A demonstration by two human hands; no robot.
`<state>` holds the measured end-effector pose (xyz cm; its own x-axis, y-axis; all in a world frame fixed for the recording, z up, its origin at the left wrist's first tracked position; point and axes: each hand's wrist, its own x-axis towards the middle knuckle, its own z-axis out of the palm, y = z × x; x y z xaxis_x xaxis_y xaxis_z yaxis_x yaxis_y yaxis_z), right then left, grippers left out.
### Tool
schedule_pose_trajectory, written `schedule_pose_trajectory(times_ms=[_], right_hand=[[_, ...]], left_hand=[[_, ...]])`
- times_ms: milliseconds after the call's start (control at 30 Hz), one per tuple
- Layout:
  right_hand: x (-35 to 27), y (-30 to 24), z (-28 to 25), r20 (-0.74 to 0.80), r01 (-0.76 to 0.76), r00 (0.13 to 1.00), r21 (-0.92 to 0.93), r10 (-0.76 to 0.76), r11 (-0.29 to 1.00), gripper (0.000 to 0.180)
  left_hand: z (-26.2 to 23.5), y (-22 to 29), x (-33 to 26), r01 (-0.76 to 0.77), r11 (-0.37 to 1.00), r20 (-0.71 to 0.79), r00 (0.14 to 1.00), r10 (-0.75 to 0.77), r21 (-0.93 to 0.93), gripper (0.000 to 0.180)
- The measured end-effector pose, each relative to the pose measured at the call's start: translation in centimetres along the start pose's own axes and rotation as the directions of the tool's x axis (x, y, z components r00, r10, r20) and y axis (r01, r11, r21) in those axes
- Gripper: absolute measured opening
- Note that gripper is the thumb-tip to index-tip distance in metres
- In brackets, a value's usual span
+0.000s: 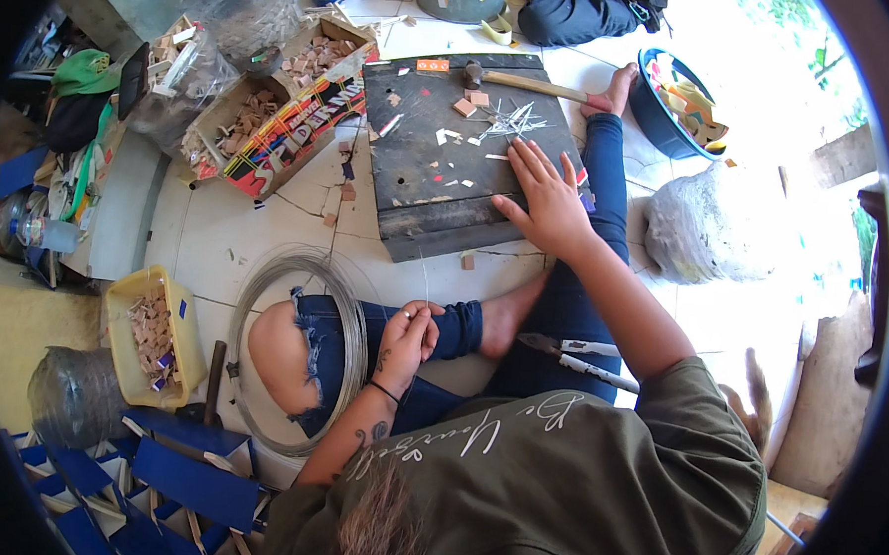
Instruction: The person sits on the floor and repeatedly cuts short lengths of metal wire using pliers. They hold the wire with one hand and use the pliers in the other hand to snip the wire, then place the cut pieces onto a nearby wooden board.
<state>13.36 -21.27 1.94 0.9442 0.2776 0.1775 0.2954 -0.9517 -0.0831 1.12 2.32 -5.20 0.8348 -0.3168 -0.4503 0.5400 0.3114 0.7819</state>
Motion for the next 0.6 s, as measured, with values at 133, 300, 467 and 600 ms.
schedule_pose_trajectory(times_ms=[133,300,467,600], right_hand=[[1.2,0.8,0.0,0.023,-0.04,0.999,0.015,0.039,0.999,0.069],[-0.5,0.5,0.2,-0.086,0.041,0.996,0.095,-0.033,0.995,0.062],[0.9,0.7,0.3,-0.091,-0.036,0.995,0.072,0.043,0.997,0.059],[2.1,-0.6,-4.3,-0.176,-0.075,0.976,0.284,0.129,0.956,0.047]], left_hand=[[-0.2,0.2,-0.2,-0.01,1.0,-0.033,0.999,0.009,-0.028,0.021],[-0.1,-0.1,0.0,-0.001,1.0,-0.004,1.0,0.001,-0.029,0.021],[0.0,-0.3,0.0,-0.003,1.0,0.009,1.0,0.003,-0.018,0.021],[-0.3,-0.2,0.1,-0.007,1.0,-0.018,1.0,0.007,-0.001,0.021]])
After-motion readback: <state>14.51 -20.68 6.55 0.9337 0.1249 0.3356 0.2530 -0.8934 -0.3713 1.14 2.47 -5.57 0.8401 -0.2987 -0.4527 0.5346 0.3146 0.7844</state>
